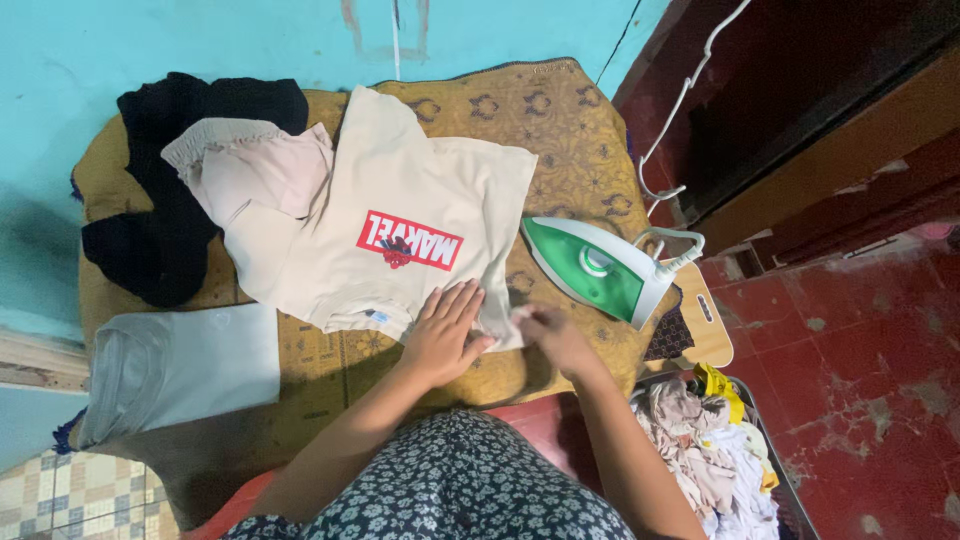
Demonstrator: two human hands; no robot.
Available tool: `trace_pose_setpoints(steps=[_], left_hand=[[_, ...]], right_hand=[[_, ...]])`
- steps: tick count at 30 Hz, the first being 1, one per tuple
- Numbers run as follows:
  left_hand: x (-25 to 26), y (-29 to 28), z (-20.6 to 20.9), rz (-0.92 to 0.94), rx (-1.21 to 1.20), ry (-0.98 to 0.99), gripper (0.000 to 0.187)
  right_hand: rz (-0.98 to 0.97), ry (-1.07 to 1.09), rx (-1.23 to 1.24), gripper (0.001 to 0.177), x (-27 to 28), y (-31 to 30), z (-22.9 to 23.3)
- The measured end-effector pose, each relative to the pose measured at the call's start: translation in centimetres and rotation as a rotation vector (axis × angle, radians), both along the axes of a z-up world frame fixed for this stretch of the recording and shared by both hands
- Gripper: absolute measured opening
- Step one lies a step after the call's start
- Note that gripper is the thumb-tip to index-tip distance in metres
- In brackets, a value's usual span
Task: The person irons t-shirts and small clothing items using an iron on a padded surface, smoothing and folding them one at a time.
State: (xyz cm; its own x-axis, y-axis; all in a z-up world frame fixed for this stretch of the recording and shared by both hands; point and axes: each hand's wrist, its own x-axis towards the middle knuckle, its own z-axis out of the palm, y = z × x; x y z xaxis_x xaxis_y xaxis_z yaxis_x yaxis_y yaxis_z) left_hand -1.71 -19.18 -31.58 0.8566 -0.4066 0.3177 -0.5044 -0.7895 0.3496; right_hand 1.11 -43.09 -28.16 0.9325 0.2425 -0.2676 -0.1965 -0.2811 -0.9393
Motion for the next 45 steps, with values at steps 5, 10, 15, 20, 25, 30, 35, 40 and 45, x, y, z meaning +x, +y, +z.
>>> trace_pose_setpoints(steps=[5,10,15,20,25,30,35,40,45], left_hand=[[-0.2,0.0,-0.1,0.002,0.007,0.005,0.078],[-0.2,0.1,0.0,-0.007,0.015,0.012,0.079],[-0.3,0.0,0.5,-0.001,0.015,0.018,0.078],[-0.3,0.1,0.6,-0.006,0.024,0.025,0.078],[0.0,-0.1,0.1,-0.007,0.03,-0.003,0.077],[-0.2,-0.1,0.4,-0.009,0.021,0.002,0.077],[-0.2,-0.1,0.9,-0.011,0.013,-0.013,0.077],[-0.3,0.0,1.1,-0.02,0.014,-0.003,0.076],[-0.2,-0.1,0.9,-0.008,0.035,-0.017,0.076]], right_hand=[[-0.162,0.017,0.256,0.032,-2.0,-0.6,0.1],[0.127,0.128,-0.168,0.044,-2.2,-0.1,0.5],[-0.023,-0.135,-0.418,0.045,-1.4,-0.2,2.5],[0.088,-0.253,-0.615,0.033,-2.5,-1.0,4.3],[0.136,-0.497,-0.388,0.03,-2.8,-0.6,4.7],[0.141,-0.383,-0.284,0.027,-2.3,0.0,4.9],[0.176,-0.509,-0.68,0.029,-2.9,-0.5,7.0],[0.214,-0.544,-0.58,0.045,-3.2,-1.3,6.9],[0.254,-0.551,-0.033,0.02,-2.4,-0.6,3.6]])
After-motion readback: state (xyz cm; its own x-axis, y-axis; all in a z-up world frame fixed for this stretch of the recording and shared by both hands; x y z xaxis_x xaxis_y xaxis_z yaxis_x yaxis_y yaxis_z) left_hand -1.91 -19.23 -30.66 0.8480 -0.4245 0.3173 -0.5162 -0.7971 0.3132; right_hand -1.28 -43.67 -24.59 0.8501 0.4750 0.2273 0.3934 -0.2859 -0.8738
